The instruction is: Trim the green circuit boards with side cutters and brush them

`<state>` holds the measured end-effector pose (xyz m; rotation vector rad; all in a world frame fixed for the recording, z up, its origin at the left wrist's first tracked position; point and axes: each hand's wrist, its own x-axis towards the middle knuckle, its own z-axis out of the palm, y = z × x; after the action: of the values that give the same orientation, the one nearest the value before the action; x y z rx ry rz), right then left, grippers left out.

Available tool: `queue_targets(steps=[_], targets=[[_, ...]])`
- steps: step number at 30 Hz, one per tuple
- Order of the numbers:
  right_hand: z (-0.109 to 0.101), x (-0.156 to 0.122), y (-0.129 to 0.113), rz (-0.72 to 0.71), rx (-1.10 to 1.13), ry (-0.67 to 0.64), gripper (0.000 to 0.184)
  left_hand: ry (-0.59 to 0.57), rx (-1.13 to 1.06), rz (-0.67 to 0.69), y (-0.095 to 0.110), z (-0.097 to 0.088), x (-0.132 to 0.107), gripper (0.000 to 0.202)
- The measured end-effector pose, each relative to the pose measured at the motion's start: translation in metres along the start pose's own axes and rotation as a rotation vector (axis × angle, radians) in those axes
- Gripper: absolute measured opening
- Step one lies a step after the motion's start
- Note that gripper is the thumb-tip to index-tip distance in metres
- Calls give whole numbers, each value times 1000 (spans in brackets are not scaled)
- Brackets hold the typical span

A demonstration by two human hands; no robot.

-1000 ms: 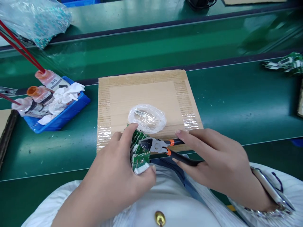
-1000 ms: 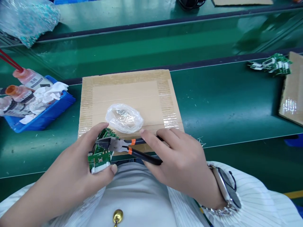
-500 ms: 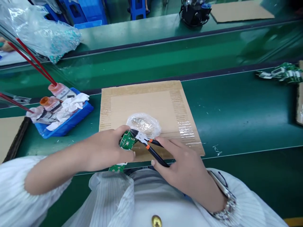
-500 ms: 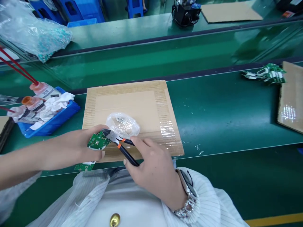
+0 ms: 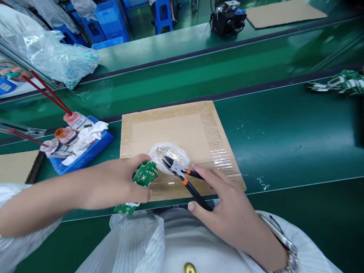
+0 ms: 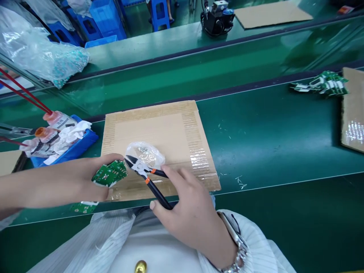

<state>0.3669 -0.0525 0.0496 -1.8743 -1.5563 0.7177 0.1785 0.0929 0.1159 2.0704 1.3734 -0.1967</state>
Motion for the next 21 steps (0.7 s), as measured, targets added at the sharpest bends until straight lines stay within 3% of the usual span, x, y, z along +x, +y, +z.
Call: queue_targets(steps=[2, 3, 9, 13, 21], targets=[[-5, -3, 5, -56, -47, 37, 54, -178, -22, -77, 9, -4, -11, 65], [-7, -4, 7, -88, -70, 52, 53, -205, -68, -80, 12, -4, -16, 68], [-16, -7, 11, -274, -218, 144, 49, 5, -283, 90, 5, 19, -39, 75], [-23, -4, 9, -362, -308, 180, 48, 44, -274, 168, -1, 30, -44, 81], [-34, 2, 4, -465, -532, 213, 51, 67, -200, 286, -11, 34, -44, 84]])
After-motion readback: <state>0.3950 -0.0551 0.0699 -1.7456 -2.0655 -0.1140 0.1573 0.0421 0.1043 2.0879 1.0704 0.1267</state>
